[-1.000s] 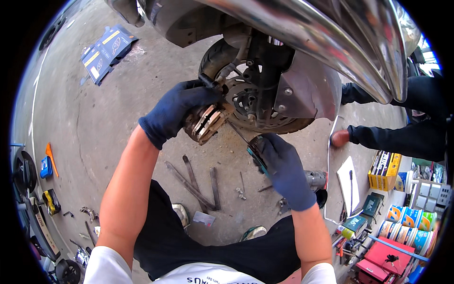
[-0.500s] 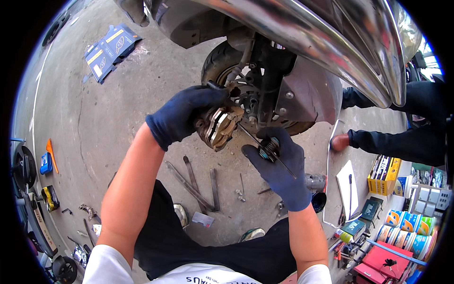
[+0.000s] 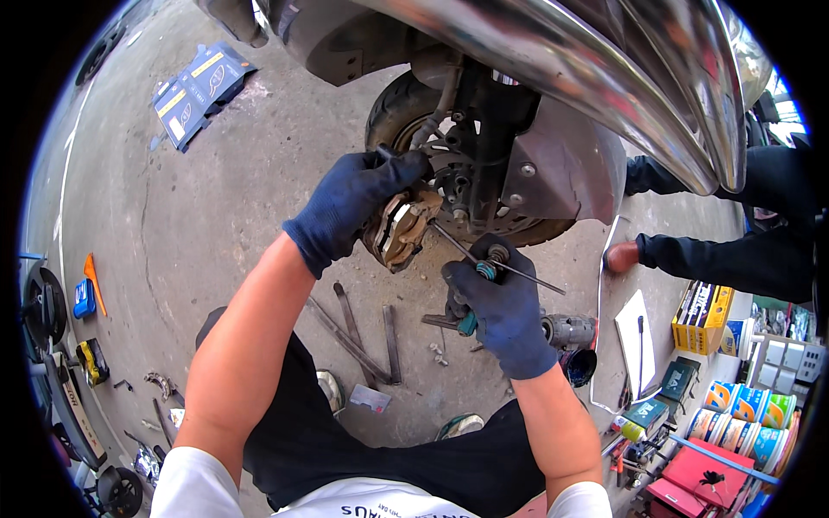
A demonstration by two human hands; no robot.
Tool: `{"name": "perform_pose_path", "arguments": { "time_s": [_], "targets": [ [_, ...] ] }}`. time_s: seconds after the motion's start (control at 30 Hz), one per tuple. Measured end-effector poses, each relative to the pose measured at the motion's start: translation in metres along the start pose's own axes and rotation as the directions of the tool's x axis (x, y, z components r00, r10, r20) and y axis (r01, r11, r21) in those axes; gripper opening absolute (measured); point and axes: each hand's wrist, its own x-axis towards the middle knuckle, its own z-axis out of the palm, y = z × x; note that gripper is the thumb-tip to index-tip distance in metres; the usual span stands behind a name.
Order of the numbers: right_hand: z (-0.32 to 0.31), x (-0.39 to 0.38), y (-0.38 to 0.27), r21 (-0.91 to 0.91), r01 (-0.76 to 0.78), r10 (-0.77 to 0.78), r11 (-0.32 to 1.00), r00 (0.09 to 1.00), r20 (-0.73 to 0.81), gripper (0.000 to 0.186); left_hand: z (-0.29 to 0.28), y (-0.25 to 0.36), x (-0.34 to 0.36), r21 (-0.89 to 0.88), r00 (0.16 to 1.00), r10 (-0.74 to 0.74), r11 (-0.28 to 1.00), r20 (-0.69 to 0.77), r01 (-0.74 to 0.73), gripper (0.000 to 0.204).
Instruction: The person unpacks new brake pads and installs them into the scooter's front brake caliper. They apply grease to the pads and caliper, then use a screwdriver and impact driver to secure the components.
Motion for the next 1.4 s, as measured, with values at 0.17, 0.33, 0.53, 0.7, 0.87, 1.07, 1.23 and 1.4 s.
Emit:
{"name": "perform_pose_path", "arguments": {
  "time_s": [0.17, 0.33, 0.53, 0.7, 0.87, 1.07, 1.23, 1.4],
  "targets": [
    [-0.003, -0.001, -0.005, 0.161, -0.079, 0.069, 0.984, 0.996, 0.062, 0.016, -0.002, -0.010, 0.006, 0.109, 0.998, 0.054, 0.993, -0.012, -0.052, 0.053],
    [-0.004, 0.001, -0.028, -0.210, 0.160, -0.148, 0.965, 0.986, 0.070, 0.021, -0.016, -0.010, 0.006, 0.012, 0.999, 0.006, 1.000, -0.051, -0.006, 0.065],
    [-0.016, -0.005, -0.024, -0.186, 0.133, -0.137, 0.973, 0.990, -0.010, 0.024, -0.003, -0.003, 0.004, 0.219, 0.994, 0.097, 0.972, -0.052, -0.083, 0.073],
    [-0.018, -0.028, -0.032, -0.041, 0.177, -0.179, 0.983, 0.982, -0.052, 0.016, -0.022, -0.001, 0.003, 0.406, 0.986, 0.158, 0.899, 0.053, -0.166, 0.069],
    [-0.007, -0.036, -0.020, -0.380, 0.122, -0.131, 0.917, 0.991, 0.003, 0.013, -0.030, -0.020, 0.016, 0.490, 0.887, 0.346, 0.741, 0.307, -0.459, 0.067],
    [-0.009, -0.035, -0.023, -0.419, 0.102, -0.097, 0.902, 0.995, 0.032, 0.016, -0.039, -0.026, 0.014, 0.650, 0.696, 0.568, 0.334, 0.439, -0.683, 0.086],
    [-0.011, -0.031, -0.023, -0.473, 0.070, -0.057, 0.878, 0.997, 0.043, 0.015, -0.012, -0.001, 0.001, 0.064, 0.977, 0.149, 0.985, 0.154, -0.160, 0.079],
    [-0.006, -0.026, -0.019, -0.701, 0.409, -0.408, 0.584, 0.895, 0.182, 0.015, -0.008, -0.005, 0.003, 0.120, 0.998, 0.070, 0.990, -0.003, -0.069, 0.072]
  ]
}}
